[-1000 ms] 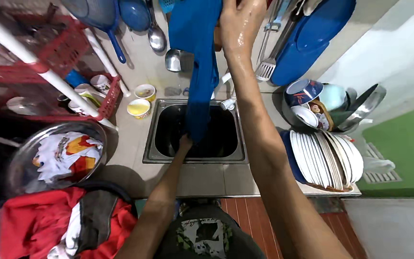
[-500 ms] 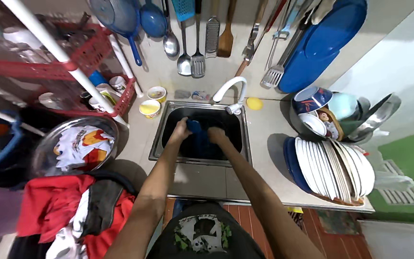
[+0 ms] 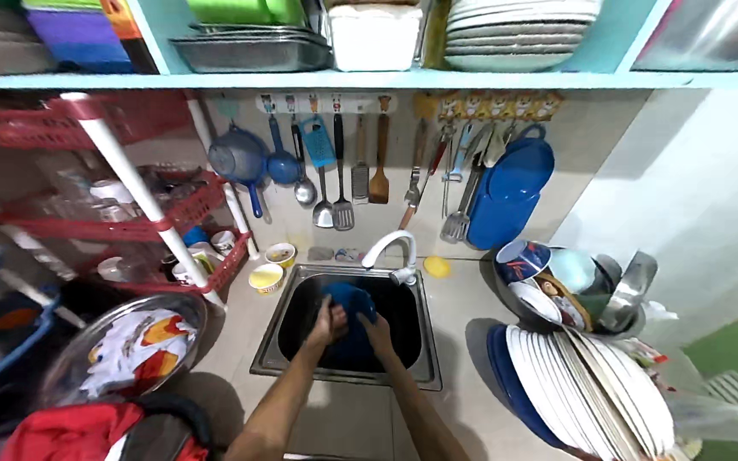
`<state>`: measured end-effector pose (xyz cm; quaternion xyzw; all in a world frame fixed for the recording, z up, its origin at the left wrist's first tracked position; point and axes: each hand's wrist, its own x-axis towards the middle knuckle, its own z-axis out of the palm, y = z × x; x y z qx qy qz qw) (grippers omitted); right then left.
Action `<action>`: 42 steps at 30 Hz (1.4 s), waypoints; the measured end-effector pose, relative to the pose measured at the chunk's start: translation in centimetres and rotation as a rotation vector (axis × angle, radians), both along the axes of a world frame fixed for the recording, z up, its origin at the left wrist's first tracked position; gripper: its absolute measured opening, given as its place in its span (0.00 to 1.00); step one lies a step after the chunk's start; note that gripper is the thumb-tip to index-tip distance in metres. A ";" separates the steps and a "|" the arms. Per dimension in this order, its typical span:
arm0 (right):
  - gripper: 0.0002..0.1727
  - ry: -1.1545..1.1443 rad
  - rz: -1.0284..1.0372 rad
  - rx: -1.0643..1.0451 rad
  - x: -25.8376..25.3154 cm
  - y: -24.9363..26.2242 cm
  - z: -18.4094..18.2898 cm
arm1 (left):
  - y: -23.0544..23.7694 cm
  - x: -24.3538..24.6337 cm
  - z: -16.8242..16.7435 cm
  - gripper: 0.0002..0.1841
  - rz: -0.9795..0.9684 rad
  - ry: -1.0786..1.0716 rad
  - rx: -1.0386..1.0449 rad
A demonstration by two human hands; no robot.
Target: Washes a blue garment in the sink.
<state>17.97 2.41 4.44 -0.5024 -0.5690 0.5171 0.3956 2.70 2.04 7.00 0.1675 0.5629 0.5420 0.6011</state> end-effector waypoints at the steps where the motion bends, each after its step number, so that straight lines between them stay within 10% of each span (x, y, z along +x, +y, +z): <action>1: 0.26 0.005 0.006 -0.060 -0.1 0.3 -0.9 | -1.3 1.1 -1.3 0.39 -0.078 0.051 -0.042; 9: 0.21 -0.186 0.236 -0.185 0.3 -1.3 -1.0 | -3.9 1.3 -2.8 0.18 -0.207 0.476 -0.041; 30: 0.27 -0.372 0.082 0.244 1.2 -0.3 9.2 | -1.3 -1.7 9.5 0.06 0.123 0.336 0.482; 38: 0.16 -0.140 0.132 0.477 -0.5 -2.1 8.9 | -1.8 0.0 9.7 0.07 0.022 0.464 0.539; 42: 0.17 0.111 0.109 0.198 -0.3 0.3 8.4 | -1.8 -0.8 10.2 0.10 0.113 0.428 0.502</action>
